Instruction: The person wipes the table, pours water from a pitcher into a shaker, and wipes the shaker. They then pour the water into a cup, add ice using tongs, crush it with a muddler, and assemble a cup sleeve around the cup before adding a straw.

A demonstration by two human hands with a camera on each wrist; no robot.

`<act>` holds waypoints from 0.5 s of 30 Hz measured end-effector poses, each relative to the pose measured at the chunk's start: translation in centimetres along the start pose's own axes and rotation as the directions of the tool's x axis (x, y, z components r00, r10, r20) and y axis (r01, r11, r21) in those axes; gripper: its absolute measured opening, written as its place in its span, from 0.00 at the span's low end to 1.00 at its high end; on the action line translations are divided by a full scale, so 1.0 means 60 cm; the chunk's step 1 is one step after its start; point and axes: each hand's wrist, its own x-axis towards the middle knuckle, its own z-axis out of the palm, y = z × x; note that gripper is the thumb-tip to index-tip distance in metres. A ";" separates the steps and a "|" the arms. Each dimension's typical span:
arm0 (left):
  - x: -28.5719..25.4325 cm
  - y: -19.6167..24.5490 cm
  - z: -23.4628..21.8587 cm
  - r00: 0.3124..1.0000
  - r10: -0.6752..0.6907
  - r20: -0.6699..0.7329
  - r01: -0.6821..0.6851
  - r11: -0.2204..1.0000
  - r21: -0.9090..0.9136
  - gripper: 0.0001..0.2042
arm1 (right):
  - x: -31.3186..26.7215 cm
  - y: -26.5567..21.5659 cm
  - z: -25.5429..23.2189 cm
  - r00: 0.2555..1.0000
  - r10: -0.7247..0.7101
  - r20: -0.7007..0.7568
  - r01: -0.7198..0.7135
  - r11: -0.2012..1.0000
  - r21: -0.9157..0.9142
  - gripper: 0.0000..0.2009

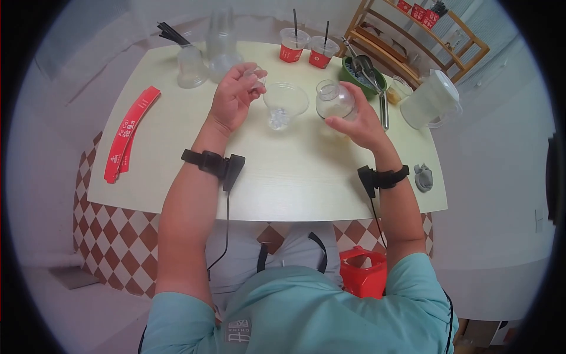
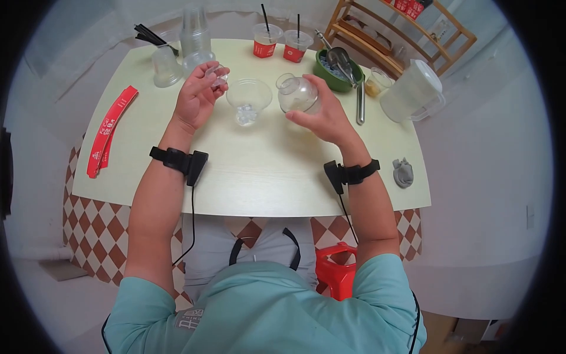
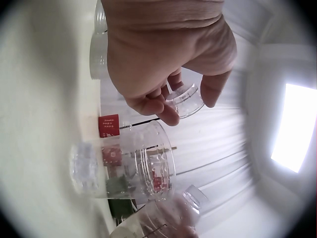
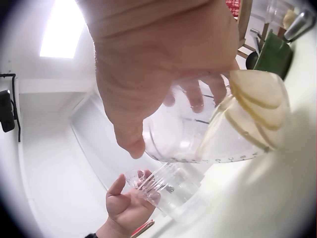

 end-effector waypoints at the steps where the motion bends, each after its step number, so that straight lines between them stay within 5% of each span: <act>1: 0.000 0.000 0.000 1.000 -0.004 0.001 0.004 1.000 0.017 0.16 | 0.006 -0.005 0.001 1.000 -0.012 0.028 0.015 0.992 -0.122 0.45; 6: 0.001 0.000 -0.001 1.000 -0.015 -0.014 0.016 0.998 0.065 0.16 | 0.022 -0.029 0.002 0.993 -0.090 0.082 0.116 0.895 -0.432 0.44; 8: 0.000 0.000 0.000 1.000 -0.013 -0.014 0.015 0.997 0.078 0.16 | 0.028 -0.042 -0.001 0.987 -0.101 0.125 0.157 0.771 -0.617 0.43; 15: -0.003 0.004 0.005 0.999 -0.017 -0.028 0.020 0.995 0.097 0.16 | 0.046 -0.061 0.001 0.984 -0.110 0.142 0.180 0.618 -0.765 0.41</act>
